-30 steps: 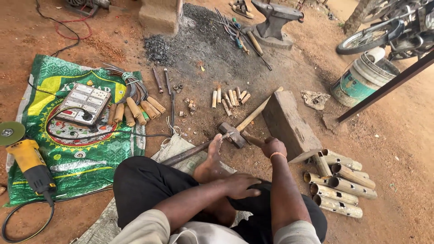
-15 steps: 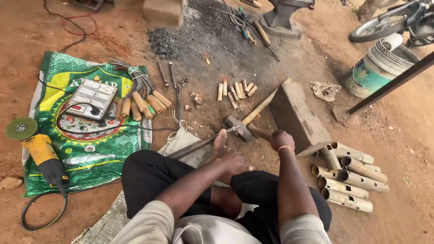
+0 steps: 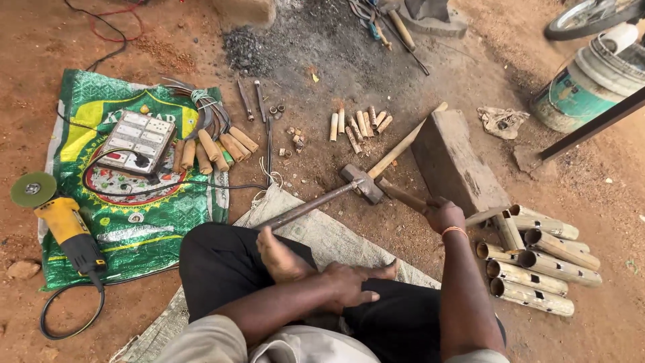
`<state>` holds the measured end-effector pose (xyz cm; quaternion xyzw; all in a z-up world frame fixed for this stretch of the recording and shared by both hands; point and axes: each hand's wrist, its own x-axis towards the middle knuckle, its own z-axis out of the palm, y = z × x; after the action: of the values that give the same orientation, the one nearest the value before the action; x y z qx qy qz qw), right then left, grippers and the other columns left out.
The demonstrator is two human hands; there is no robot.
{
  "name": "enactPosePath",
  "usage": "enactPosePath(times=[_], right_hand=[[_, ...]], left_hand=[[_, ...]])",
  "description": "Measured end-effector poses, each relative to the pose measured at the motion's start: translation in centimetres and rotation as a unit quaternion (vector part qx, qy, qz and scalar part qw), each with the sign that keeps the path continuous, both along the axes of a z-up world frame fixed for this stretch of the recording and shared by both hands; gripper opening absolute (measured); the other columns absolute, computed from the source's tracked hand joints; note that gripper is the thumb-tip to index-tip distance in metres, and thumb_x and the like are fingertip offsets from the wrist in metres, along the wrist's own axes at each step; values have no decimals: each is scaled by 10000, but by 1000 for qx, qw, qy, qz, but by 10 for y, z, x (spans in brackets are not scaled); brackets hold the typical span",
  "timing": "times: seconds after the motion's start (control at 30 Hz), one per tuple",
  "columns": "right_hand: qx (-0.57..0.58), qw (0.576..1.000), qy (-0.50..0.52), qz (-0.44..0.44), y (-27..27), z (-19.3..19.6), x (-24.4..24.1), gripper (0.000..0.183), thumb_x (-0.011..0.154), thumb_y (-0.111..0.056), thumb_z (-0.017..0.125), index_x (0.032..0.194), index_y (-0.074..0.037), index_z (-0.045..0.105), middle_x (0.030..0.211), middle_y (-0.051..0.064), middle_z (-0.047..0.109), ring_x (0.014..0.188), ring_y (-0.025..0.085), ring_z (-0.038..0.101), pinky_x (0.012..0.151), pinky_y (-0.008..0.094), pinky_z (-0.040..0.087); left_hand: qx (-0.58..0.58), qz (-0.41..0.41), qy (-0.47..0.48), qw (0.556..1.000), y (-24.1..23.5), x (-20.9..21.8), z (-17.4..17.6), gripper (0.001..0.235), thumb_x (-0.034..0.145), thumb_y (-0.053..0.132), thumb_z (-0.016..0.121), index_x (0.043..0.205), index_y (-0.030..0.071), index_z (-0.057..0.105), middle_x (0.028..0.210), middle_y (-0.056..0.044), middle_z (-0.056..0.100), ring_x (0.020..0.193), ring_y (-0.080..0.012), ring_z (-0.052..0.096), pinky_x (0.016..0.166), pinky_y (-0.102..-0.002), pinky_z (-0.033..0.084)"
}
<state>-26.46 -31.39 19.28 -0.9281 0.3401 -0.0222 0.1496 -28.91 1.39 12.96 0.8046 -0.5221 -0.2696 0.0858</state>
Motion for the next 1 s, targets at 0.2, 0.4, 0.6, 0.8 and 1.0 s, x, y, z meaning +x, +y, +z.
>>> enactPosePath(times=[0.2,0.4,0.6,0.8,1.0], right_hand=[[1,999,-24,27,-6,-9,-28,420,867,-321,740,1272,-212,727,1154,146,758,1049,342,731,956,426,571],[-80,973,215,39,14,-19,-10,334,1005,-307,599,1315,-193,648,1167,131,757,1065,302,752,924,447,609],[-30,973,228,-5,27,-81,28,514,891,-229,725,1367,-153,545,1260,134,703,1112,316,726,922,472,609],[66,986,147,-41,-3,-140,38,525,871,-269,770,1325,-96,573,1203,218,709,1104,373,702,950,478,563],[210,973,-55,-84,7,-102,22,399,857,-82,694,1246,-24,630,981,208,749,843,271,728,748,406,577]], left_hand=[[79,24,56,995,13,27,29,771,984,711,394,1299,67,679,1275,-176,709,1214,-335,634,1066,-538,414],[144,-34,134,980,0,84,30,729,918,663,575,1272,39,708,1281,-194,687,1183,-364,642,1013,-482,491],[-106,184,158,964,27,175,62,694,918,581,673,1374,64,586,1278,-185,652,1106,-312,667,934,-479,547],[-75,380,69,919,18,217,59,698,943,602,597,1442,122,511,1234,-96,692,1042,-224,686,849,-393,553],[59,472,42,878,-14,214,-3,797,936,618,613,1512,127,364,1447,-118,487,1315,-305,483,1045,-505,401]])
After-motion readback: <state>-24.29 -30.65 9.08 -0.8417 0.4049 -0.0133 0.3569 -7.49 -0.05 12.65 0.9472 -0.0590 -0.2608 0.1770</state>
